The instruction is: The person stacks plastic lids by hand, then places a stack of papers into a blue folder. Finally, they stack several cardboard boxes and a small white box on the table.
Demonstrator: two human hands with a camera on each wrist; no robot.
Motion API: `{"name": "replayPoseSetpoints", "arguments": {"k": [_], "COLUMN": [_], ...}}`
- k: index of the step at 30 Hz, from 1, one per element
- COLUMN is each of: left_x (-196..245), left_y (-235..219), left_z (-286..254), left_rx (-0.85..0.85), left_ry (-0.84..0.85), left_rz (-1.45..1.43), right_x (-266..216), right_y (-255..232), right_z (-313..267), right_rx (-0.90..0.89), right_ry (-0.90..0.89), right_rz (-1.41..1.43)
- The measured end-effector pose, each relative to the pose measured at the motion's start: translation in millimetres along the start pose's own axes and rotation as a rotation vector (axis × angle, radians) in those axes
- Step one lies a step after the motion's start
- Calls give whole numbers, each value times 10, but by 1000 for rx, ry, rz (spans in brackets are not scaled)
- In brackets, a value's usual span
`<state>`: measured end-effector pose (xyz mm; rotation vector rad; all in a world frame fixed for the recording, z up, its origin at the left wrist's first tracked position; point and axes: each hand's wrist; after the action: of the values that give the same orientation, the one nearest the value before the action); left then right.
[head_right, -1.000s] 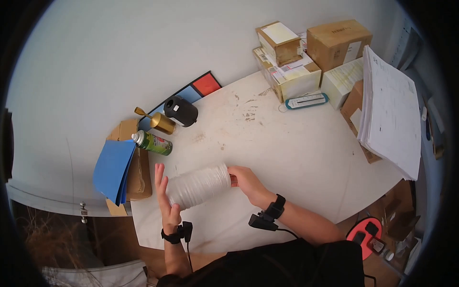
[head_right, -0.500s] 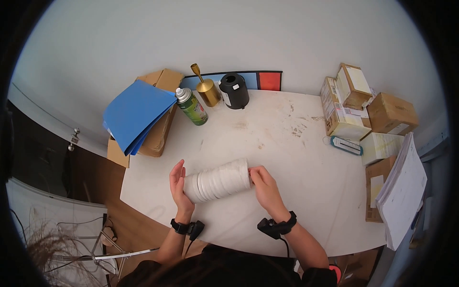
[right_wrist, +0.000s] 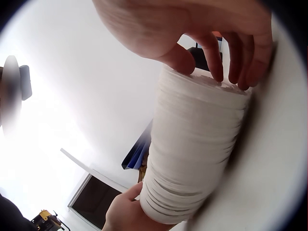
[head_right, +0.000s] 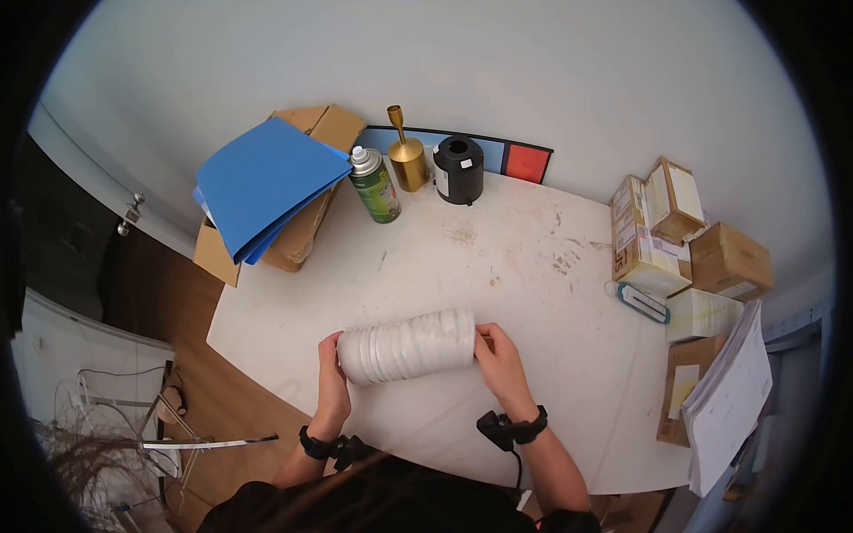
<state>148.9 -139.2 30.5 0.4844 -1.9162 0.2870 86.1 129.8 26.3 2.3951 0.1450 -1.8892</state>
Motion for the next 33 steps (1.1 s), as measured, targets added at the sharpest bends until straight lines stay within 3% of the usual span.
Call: {"name": "replayPoseSetpoints", "arguments": {"k": [1,5,10,13,14,20,23,28,31,33], "left_x": [-24,-11,168,325,381,550,623,1264,1608,1692], "left_y": [1,153,371,474,487,369,184,-60,-64,-91], "left_z": [-12,-70,-33,48,84,316,329,179,71,57], "left_rx": [-11,-16,-182,-265,-285,-299,-247,-93,-14,22], "left_ry": [5,49,266,426,485,413,484,924,1134,1182], "left_rz": [-23,-52,-176,-215,-210,-19,111,511,753,882], "right_x": [6,-117,-468,-491,-454,-236,-110,-169,-233,-82], "right_y": [-3,45,56,-39,-45,111,225,576,924,1171], "right_z": [-22,-209,-544,-697,-730,-642,-468,35,395,651], "right_rx": [-15,47,213,259,241,96,-18,-368,-518,-580], "right_ry": [7,-246,-635,-755,-715,-409,-270,134,131,132], "right_rz": [-9,-141,-307,-441,-368,-57,161,486,672,563]}}
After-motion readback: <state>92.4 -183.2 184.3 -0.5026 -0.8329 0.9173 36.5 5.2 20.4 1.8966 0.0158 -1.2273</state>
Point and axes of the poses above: each hand's wrist, its own z-axis towards the middle knuckle, its own y-axis out of the palm, x = y × z, and after that the axes turned 6 degrees about -y, right-handed
